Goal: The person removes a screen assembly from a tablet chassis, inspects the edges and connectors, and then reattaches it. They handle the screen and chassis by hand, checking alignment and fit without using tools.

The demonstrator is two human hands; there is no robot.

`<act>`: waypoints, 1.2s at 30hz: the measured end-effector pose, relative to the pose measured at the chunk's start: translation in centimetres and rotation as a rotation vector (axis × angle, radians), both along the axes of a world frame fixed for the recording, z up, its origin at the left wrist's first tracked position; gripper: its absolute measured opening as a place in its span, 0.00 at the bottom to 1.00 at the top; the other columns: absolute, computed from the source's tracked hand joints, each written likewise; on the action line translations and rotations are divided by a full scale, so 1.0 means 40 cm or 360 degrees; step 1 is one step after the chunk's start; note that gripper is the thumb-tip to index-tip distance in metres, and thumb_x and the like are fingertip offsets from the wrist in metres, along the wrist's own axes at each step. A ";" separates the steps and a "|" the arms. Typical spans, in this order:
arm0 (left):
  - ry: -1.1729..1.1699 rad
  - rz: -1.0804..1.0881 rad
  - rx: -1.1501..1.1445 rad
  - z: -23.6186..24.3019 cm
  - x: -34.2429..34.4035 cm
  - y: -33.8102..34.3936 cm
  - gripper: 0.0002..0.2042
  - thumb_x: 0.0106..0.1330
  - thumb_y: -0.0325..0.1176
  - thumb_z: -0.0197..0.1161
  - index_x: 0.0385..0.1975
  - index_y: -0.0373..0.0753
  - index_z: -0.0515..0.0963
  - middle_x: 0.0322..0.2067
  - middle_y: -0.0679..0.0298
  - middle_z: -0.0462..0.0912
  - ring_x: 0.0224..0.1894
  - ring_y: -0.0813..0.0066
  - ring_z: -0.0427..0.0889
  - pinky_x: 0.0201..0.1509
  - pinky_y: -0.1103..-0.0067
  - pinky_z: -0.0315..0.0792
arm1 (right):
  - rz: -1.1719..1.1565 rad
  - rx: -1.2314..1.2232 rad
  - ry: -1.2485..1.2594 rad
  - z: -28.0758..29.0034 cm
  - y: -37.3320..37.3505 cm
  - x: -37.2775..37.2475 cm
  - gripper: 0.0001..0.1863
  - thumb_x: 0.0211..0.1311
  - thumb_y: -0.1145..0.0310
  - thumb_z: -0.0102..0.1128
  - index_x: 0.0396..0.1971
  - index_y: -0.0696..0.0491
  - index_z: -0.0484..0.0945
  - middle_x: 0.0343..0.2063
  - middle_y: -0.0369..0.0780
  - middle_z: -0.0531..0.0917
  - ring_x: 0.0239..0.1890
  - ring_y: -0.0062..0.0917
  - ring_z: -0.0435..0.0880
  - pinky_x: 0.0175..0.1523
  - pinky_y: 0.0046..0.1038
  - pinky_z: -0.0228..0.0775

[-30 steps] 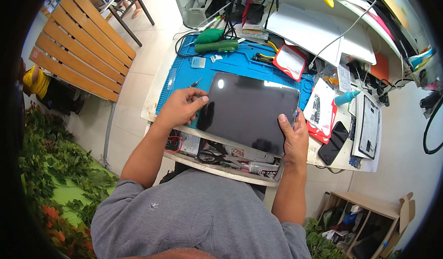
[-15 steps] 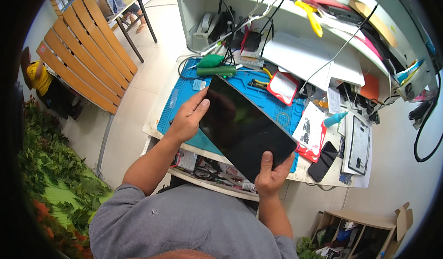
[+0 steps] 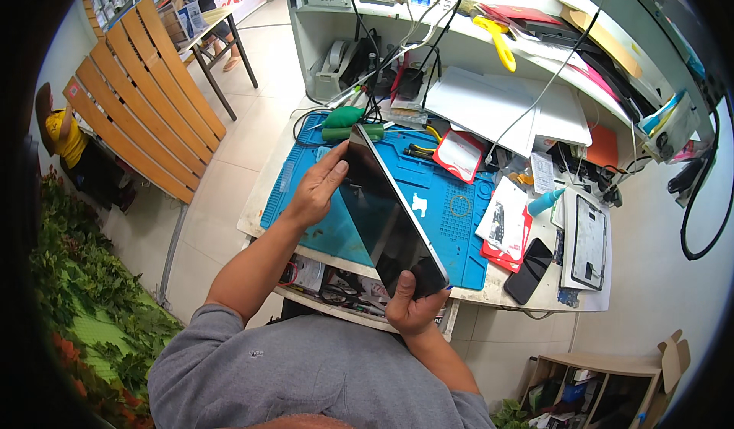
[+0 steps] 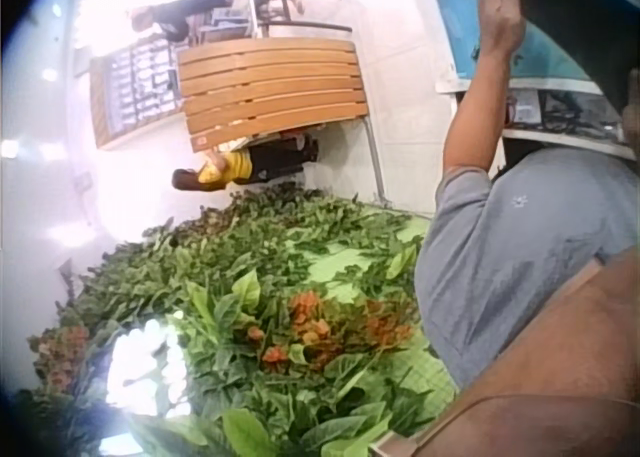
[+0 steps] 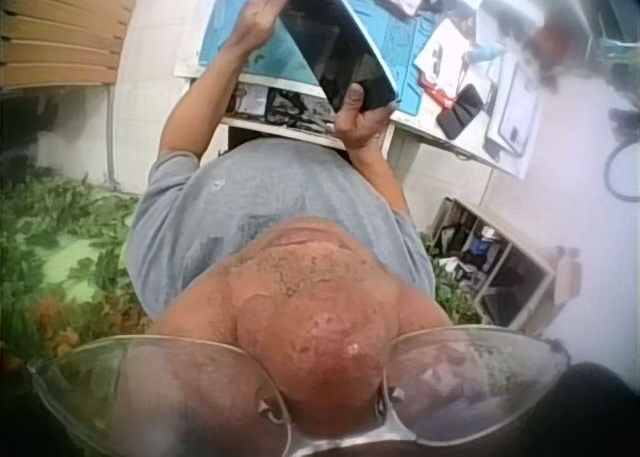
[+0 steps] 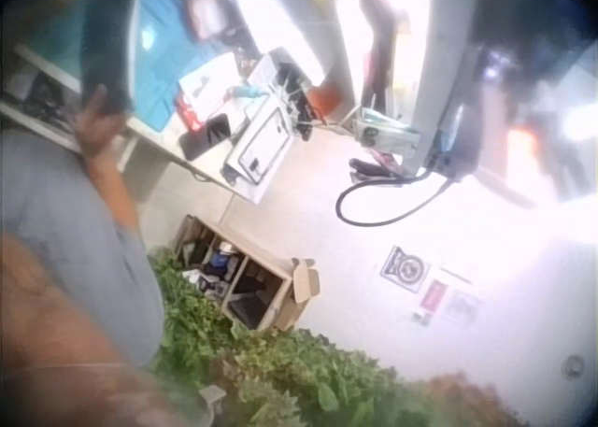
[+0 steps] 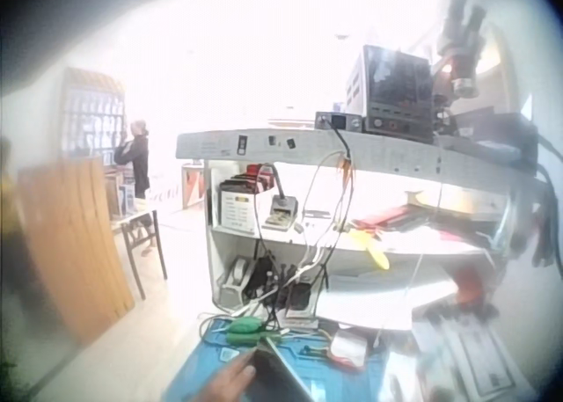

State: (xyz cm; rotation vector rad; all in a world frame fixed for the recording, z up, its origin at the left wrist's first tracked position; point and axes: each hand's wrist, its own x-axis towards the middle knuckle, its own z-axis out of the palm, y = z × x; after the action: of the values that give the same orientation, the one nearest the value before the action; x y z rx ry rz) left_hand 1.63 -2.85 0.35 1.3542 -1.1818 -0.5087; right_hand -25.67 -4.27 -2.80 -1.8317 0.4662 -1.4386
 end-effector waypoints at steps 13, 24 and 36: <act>0.0142 -0.0065 -0.0015 -0.031 -0.001 -0.019 0.29 0.87 0.41 0.52 0.77 0.24 0.63 0.73 0.49 0.73 0.76 0.62 0.70 0.80 0.74 0.60 | 0.0102 -0.0411 0.0198 -0.006 0.010 -0.001 0.32 0.80 0.77 0.55 0.75 0.65 0.50 0.63 0.63 0.77 0.56 0.40 0.85 0.60 0.36 0.79; 0.0312 -0.0076 -0.0027 -0.002 -0.019 -0.026 0.27 0.83 0.41 0.62 0.71 0.26 0.72 0.62 0.53 0.83 0.64 0.69 0.81 0.70 0.74 0.72 | 0.0023 0.0166 0.0109 0.043 0.017 -0.009 0.19 0.84 0.69 0.53 0.64 0.61 0.64 0.54 0.43 0.78 0.53 0.24 0.78 0.62 0.27 0.71; 0.0510 -0.0092 -0.0084 0.077 0.008 -0.082 0.23 0.71 0.39 0.77 0.59 0.31 0.84 0.48 0.64 0.89 0.50 0.78 0.85 0.60 0.79 0.77 | 0.0063 0.0070 0.0060 0.020 -0.011 -0.010 0.18 0.83 0.73 0.53 0.65 0.61 0.64 0.56 0.44 0.77 0.56 0.25 0.77 0.65 0.28 0.68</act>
State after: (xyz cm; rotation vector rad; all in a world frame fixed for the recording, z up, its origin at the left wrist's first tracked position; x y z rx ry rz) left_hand 1.94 -6.15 3.44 1.1461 -0.9652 -0.7029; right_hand -26.08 -4.70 -2.00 -1.8257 0.4745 -1.3592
